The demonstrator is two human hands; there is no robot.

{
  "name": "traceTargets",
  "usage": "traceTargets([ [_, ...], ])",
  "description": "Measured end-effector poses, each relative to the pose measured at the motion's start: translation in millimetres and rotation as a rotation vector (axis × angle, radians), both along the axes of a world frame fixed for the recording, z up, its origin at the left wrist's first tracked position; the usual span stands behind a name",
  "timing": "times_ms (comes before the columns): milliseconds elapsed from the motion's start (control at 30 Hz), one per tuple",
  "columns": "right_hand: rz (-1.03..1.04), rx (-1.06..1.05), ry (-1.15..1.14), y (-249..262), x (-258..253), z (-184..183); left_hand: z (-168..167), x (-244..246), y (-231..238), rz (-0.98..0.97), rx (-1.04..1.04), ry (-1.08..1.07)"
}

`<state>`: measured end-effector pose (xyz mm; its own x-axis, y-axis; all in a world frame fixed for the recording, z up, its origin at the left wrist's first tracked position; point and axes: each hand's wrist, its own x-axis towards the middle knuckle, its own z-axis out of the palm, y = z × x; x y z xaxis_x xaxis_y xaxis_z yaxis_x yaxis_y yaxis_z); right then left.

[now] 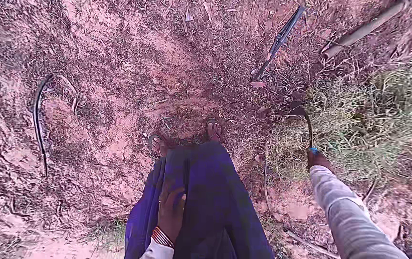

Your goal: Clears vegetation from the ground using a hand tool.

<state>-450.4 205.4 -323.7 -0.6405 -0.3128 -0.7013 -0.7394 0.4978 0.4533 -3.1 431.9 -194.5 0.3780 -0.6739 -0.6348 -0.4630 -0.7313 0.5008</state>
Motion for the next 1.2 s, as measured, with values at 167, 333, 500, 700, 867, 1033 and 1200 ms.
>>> traceTargets([
  [167, 0.099, 0.283, -0.309, 76, 87, -6, 10, 4, 10, 0.040, -0.043, 0.005],
  [333, 0.206, 0.531, -0.439, 106, 145, -59, 5, 27, 47, 0.067, -0.020, 0.042],
  [500, 0.306, 0.544, -0.299, 95, 138, -89, 12, 80, 100, 0.013, -0.055, -0.006],
  [700, -0.030, -0.148, 0.177, 41, 68, -42, 11, 153, 166, 0.111, -0.006, -0.139],
  [867, -0.037, -0.263, 0.171, 41, 53, 13, 13, 134, 169, 0.402, 0.106, -0.024],
  [1033, 0.217, -0.036, -0.015, 43, 116, 39, -2, 99, 143, 0.392, -0.050, -0.008],
  [1200, 0.074, -0.208, -0.370, 49, 211, 17, -73, 80, 44, 0.421, 0.153, 0.195],
])
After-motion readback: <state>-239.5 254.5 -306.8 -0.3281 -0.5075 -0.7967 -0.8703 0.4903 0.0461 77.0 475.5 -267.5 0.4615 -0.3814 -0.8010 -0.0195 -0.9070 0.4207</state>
